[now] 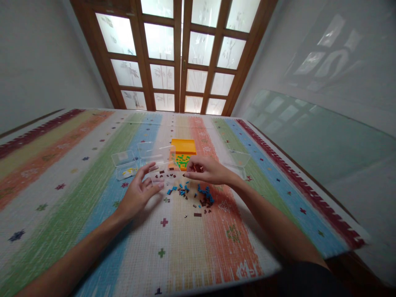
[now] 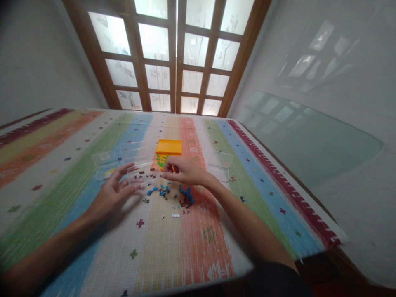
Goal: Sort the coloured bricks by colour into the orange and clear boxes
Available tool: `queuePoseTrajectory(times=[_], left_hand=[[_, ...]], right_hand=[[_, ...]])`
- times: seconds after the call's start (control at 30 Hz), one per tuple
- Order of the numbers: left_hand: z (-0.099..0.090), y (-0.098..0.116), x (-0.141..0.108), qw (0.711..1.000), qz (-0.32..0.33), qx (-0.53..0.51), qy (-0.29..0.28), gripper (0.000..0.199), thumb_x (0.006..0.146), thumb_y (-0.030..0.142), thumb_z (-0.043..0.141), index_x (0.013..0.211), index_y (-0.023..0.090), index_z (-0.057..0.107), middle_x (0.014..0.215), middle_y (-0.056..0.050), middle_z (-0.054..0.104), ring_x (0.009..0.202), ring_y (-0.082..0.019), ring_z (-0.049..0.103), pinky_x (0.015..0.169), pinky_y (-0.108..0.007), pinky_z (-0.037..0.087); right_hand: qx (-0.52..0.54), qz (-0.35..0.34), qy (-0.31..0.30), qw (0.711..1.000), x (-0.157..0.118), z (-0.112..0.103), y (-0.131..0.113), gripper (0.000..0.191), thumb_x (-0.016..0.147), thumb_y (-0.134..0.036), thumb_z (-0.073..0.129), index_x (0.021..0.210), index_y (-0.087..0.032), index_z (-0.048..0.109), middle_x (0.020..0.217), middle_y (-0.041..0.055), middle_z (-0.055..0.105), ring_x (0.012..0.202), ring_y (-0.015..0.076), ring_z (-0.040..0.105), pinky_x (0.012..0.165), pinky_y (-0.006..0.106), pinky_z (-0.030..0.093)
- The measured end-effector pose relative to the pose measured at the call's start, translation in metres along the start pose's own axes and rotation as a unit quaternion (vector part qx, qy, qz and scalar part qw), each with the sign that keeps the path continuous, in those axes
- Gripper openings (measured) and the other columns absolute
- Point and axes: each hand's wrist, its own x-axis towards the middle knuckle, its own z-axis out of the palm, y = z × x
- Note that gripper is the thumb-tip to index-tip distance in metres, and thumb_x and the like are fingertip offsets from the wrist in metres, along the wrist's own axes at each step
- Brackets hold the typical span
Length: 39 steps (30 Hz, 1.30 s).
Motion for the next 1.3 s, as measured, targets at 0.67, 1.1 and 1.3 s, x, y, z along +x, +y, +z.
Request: queuePoseTrajectory(times=[0.67,1.1,1.3], left_hand=[[0.012,-0.008,-0.014,0.992,0.001,-0.014,-0.122,0.070,0.084,0.036,0.080,0.146,0.030,0.048,0.156,-0.014,0.048,0.120,-0.027,0.067,0.105,-0.048,0.057],[0.004,-0.009,-0.003,0.999,0.000,-0.006,-0.054,0.072,0.081,0.035,0.081,0.144,0.029,0.047,0.158,-0.015,0.048,0.114,-0.027,0.071,0.102,-0.049,0.060],[-0.002,-0.006,0.004,1.000,0.000,0.016,-0.012,0.068,0.081,0.035,0.080,0.140,0.029,0.049,0.159,-0.014,0.049,0.112,-0.027,0.073,0.103,-0.051,0.059]], right_hand=[[-0.294,-0.003,-0.128,0.947,-0.003,0.010,-0.028,0.013,0.100,-0.019,0.061,0.100,-0.014,0.073,0.102,0.0095,0.071,0.074,0.0153,0.054,0.063,0.030,0.026],[-0.216,-0.001,-0.124,0.968,-0.004,0.005,-0.025,0.010,0.085,-0.018,0.067,0.089,-0.016,0.076,0.078,0.0036,0.073,0.066,0.0140,0.053,0.062,0.027,0.030],[-0.195,0.022,-0.192,0.962,0.000,0.016,-0.013,0.022,0.083,-0.016,0.070,0.102,-0.018,0.081,0.083,0.0059,0.077,0.069,0.0160,0.059,0.062,0.027,0.034]])
